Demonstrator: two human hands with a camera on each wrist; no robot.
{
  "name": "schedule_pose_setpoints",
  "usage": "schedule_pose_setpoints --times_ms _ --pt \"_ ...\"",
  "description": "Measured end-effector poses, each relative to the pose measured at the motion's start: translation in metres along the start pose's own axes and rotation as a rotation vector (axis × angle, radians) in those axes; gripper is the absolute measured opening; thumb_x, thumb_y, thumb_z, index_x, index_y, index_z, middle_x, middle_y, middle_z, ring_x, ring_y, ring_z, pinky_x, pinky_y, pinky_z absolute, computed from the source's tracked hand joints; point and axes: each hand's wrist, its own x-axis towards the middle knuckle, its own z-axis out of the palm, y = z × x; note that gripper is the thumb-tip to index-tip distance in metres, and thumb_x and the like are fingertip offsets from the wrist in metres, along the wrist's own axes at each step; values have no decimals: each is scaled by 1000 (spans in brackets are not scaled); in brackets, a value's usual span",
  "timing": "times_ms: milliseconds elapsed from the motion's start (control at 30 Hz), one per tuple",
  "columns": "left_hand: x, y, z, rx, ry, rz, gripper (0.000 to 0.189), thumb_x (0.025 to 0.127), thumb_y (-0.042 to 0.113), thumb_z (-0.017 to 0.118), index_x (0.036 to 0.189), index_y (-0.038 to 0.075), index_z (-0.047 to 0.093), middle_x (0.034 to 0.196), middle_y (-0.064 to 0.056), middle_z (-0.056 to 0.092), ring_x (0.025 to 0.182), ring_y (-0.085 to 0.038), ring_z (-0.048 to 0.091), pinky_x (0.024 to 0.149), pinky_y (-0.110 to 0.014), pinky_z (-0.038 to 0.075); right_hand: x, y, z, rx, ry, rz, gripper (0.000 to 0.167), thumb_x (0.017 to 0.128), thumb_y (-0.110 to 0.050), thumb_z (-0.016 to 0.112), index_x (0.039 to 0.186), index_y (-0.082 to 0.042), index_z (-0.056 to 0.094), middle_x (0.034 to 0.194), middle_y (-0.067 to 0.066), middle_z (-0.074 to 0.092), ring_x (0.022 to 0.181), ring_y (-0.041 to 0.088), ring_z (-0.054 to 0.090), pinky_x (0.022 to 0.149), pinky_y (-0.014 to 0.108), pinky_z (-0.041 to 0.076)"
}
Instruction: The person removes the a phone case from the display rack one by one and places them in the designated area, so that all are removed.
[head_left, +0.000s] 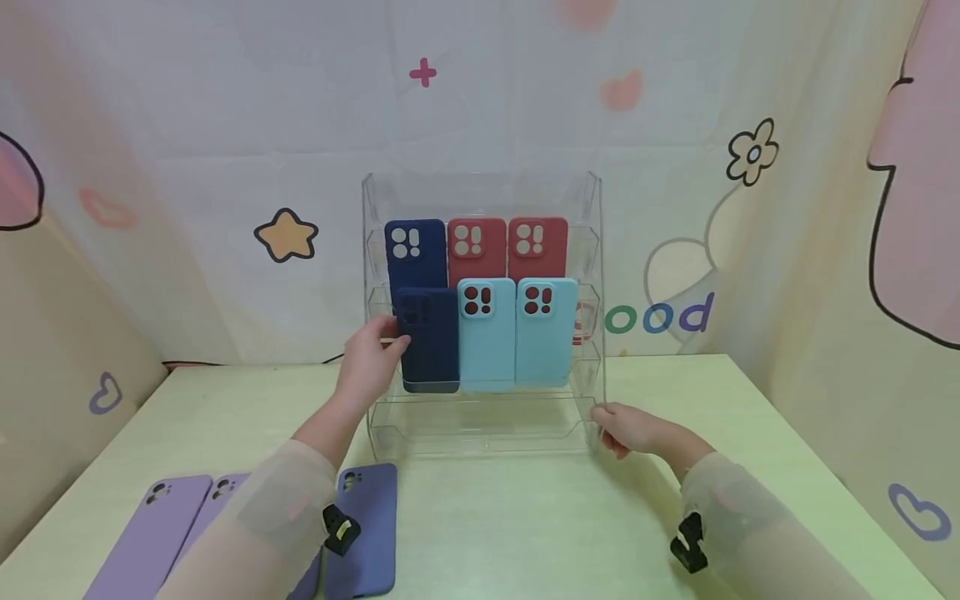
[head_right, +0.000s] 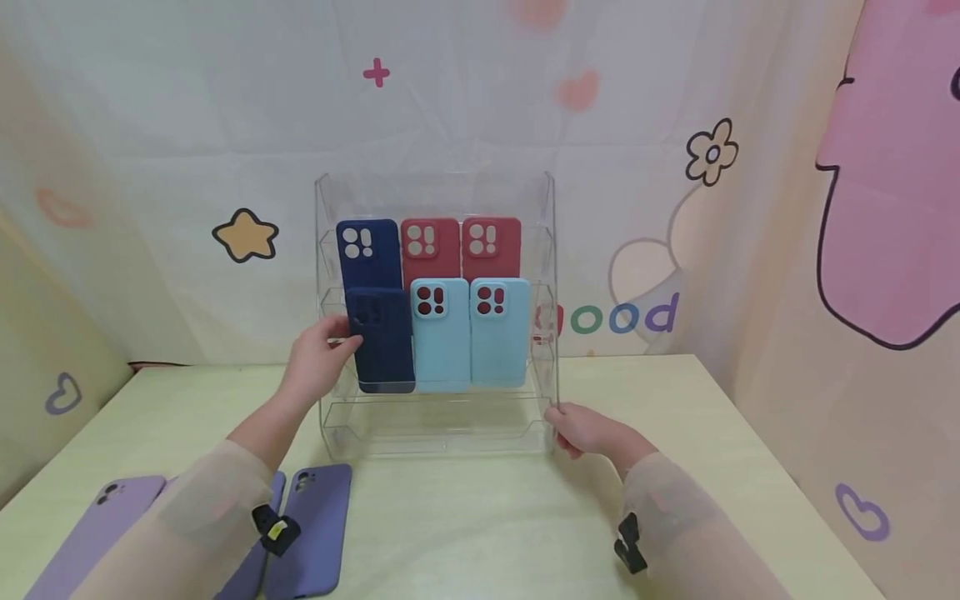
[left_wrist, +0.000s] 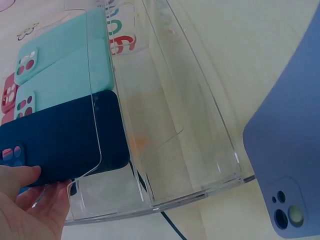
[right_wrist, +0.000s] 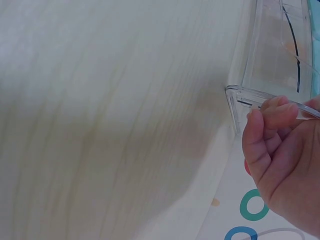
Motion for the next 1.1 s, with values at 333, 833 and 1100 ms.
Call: schedule_pose_setpoints --times_ms 333,833,1100 --pt "1 -11 -13 18 -53 37 33 93 9 56 122 -6 54 116 -22 59 106 -35 57 90 -44 45 2 -2 1 3 -24 3 36 97 -20 24 79 1 48 57 2 40 51 16 39 64 32 39" --pt "-4 -10 -31 -44 -6 143 27 93 9 56 118 0 59 110 -18 62 98 -32 60 84 -43 48 -1 -2 2 4 -19 6 36 98 -19 24 77 -1 47 56 2 39 50 16 38 66 33 38" --pt "-7 -7 -46 -126 66 136 30 94 10 56 122 1 58 113 -16 61 100 -28 61 83 -35 50 -2 -2 0 3 -10 -1 36 98 -20 25 79 1 47 58 2 40 51 16 39 63 32 42"
